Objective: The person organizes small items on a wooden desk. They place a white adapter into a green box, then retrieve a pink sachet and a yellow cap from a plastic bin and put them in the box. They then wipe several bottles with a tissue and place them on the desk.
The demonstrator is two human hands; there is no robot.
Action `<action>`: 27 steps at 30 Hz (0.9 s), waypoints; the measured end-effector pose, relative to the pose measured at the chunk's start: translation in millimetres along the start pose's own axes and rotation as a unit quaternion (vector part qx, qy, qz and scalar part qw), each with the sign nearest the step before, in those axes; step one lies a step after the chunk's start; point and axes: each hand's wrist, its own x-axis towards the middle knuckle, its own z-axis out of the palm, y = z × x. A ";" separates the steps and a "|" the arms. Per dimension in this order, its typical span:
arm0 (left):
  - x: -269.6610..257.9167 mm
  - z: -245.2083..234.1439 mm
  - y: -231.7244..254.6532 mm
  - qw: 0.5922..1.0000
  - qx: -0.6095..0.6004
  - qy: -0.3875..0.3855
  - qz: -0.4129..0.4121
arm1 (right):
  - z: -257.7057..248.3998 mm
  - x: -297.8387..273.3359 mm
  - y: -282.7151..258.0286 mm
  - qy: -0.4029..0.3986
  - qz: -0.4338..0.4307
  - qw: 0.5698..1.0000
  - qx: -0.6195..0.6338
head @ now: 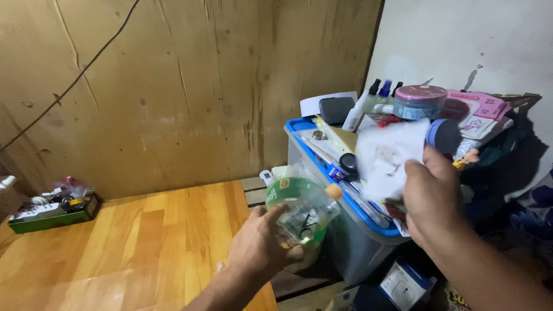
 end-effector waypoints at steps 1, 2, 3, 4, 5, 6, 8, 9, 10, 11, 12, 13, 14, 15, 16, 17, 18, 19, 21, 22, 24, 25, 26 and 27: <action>0.6 1.7 1.2 1.000 -0.002 -0.001 0.002 | 5.5 -3.9 -1.0 0.001 -0.028 0.995 -0.094; 0.9 3.5 3.1 1.000 -0.004 -0.002 0.004 | 10.9 -8.1 -0.3 0.001 -0.055 0.981 -0.187; 1.5 5.7 6.0 1.000 -0.005 0.002 0.012 | 15.3 -14.9 3.3 -0.052 -0.021 0.956 -0.290; 1.9 7.2 9.5 1.000 -0.006 0.007 0.019 | 20.2 -24.3 10.2 -0.105 0.014 0.916 -0.387; 2.2 6.6 12.4 1.000 -0.006 0.013 0.026 | 24.0 -29.0 15.2 -0.156 0.049 0.863 -0.478; 1.7 4.8 15.4 0.999 -0.004 0.017 0.042 | 27.2 -30.0 19.3 -0.145 -0.057 0.861 -0.485; -1.2 -2.2 19.6 0.997 0.002 0.024 0.072 | 35.6 -29.8 27.9 -0.123 -0.267 0.827 -0.480; -2.7 -5.0 22.8 0.996 0.015 0.003 0.082 | 37.2 -26.2 30.4 -0.129 -0.194 0.835 -0.499; -3.7 -7.6 26.3 0.995 0.027 -0.018 0.093 | 39.4 -20.9 31.9 -0.134 -0.120 0.839 -0.514; -2.4 -9.9 30.2 0.993 0.039 -0.038 0.104 | 40.7 -16.0 32.6 -0.136 -0.046 0.837 -0.527; 1.5 -11.7 34.1 0.993 0.049 -0.038 0.097 | 41.1 -13.6 33.5 -0.127 -0.074 0.839 -0.524; 4.7 -12.7 36.7 0.994 0.058 -0.037 0.089 | 42.2 -13.1 35.2 -0.119 -0.101 0.840 -0.520; 7.4 -13.6 37.7 0.994 0.068 -0.037 0.081 | 42.8 -14.3 37.0 -0.111 -0.128 0.840 -0.516; 11.0 -13.9 38.6 0.996 0.048 -0.027 0.065 | 41.3 -16.5 38.4 -0.086 -0.194 0.840 -0.499; 13.9 -14.2 38.4 0.998 0.028 -0.016 0.049 | 39.6 -19.6 40.0 -0.060 -0.258 0.836 -0.480; 18.4 -14.1 38.3 0.999 0.008 -0.006 0.035 | 37.1 -21.3 41.1 -0.031 -0.323 0.827 -0.459; 23.3 -13.9 38.1 0.999 0.000 0.014 0.030 | 32.4 -21.6 40.9 -0.047 -0.323 0.850 -0.413; 25.6 -14.5 35.6 0.999 -0.008 0.031 0.023 | 26.3 -25.2 41.2 -0.065 -0.319 0.872 -0.365; 30.2 -16.7 29.6 0.997 -0.075 0.032 -0.004 | 17.7 -26.5 39.9 -0.070 -0.213 0.912 -0.344; 33.5 -18.6 26.8 0.990 -0.134 0.017 -0.025 | 12.0 -25.3 37.3 -0.056 -0.108 0.922 -0.367; 39.7 -22.0 22.3 0.975 -0.219 -0.001 -0.043 | 6.4 -20.4 30.2 -0.025 0.036 0.970 -0.239; 41.4 -22.0 21.0 0.968 -0.246 -0.005 -0.042 | 6.2 -18.2 26.3 -0.008 0.075 0.993 -0.088; 42.7 -22.0 20.0 0.961 -0.273 -0.009 -0.041 | 7.6 -17.2 22.3 0.009 0.111 0.992 0.066; 44.4 -20.9 20.9 0.941 -0.327 -0.036 -0.081 | 10.7 -17.3 18.4 0.005 0.117 0.988 0.098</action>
